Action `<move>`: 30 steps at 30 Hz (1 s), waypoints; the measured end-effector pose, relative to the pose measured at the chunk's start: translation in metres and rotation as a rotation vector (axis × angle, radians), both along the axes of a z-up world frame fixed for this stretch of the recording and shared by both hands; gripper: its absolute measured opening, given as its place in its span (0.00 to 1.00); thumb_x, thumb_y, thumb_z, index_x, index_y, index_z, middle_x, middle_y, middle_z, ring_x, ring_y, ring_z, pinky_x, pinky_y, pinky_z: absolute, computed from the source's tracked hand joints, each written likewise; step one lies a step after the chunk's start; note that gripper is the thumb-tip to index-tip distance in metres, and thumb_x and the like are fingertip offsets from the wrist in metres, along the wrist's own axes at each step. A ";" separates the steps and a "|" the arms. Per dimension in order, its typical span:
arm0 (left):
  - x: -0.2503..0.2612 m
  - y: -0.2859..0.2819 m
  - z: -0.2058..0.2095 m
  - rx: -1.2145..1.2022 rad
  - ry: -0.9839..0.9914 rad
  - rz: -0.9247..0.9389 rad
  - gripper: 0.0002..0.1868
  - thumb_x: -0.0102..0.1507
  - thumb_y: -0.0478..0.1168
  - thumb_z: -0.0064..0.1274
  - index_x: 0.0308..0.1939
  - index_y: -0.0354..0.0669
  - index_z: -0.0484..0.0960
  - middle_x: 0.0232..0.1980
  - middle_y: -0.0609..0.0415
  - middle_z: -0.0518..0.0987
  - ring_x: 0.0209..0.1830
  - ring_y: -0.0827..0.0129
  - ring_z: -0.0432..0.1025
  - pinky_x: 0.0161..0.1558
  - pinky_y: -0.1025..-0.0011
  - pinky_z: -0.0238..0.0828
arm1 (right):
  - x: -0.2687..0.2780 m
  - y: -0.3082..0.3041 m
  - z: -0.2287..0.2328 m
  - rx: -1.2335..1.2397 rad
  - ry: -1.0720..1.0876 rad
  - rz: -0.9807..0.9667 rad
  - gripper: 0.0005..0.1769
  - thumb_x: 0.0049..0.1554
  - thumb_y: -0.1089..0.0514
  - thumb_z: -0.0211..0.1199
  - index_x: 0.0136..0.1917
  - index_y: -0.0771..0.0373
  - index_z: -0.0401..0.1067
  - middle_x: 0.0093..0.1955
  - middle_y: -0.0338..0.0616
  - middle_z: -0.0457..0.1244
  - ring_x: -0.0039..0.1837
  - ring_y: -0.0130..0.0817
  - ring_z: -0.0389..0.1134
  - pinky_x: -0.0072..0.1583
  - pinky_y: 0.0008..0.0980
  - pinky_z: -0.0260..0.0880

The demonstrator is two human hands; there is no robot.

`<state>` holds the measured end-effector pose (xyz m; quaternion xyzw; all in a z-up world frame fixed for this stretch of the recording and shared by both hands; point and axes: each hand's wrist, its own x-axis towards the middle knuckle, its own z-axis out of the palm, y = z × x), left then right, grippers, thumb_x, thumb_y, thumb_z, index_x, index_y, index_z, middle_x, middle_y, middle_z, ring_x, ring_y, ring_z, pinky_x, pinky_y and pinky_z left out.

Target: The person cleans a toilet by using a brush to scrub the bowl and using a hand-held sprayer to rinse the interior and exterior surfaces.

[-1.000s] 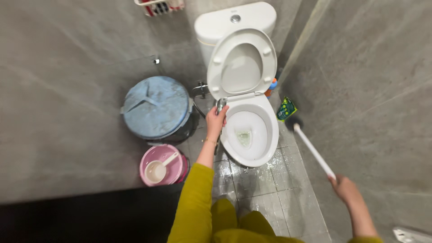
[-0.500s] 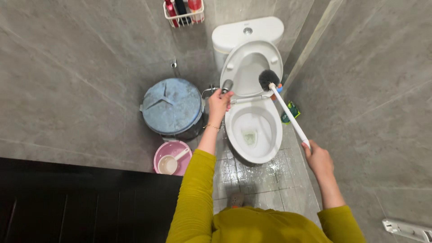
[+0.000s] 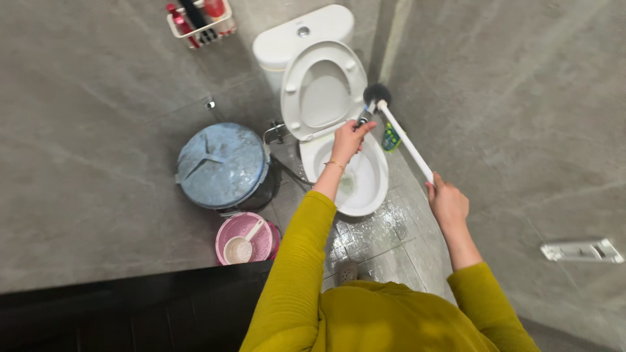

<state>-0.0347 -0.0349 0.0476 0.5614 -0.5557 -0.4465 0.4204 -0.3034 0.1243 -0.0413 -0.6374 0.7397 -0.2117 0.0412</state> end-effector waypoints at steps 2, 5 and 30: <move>-0.026 0.011 -0.017 -0.002 -0.017 -0.094 0.29 0.55 0.64 0.64 0.30 0.38 0.80 0.19 0.59 0.73 0.14 0.77 0.68 0.17 0.75 0.64 | -0.004 -0.003 -0.010 0.121 0.057 -0.005 0.17 0.64 0.45 0.60 0.61 0.54 0.76 0.42 0.53 0.71 0.44 0.52 0.73 0.44 0.52 0.73; -0.068 0.047 -0.041 0.010 -0.103 -0.252 0.32 0.54 0.65 0.65 0.32 0.34 0.84 0.18 0.56 0.74 0.14 0.75 0.66 0.20 0.73 0.64 | -0.012 -0.042 -0.030 0.348 0.109 -0.021 0.14 0.63 0.47 0.60 0.54 0.55 0.79 0.47 0.53 0.72 0.50 0.51 0.75 0.50 0.50 0.74; -0.051 0.089 -0.189 0.350 -0.233 -0.343 0.42 0.54 0.68 0.65 0.45 0.25 0.82 0.28 0.51 0.80 0.17 0.74 0.70 0.19 0.73 0.68 | -0.128 0.100 -0.132 0.919 0.011 -0.300 0.21 0.63 0.43 0.61 0.65 0.52 0.77 0.68 0.48 0.68 0.69 0.48 0.68 0.64 0.49 0.71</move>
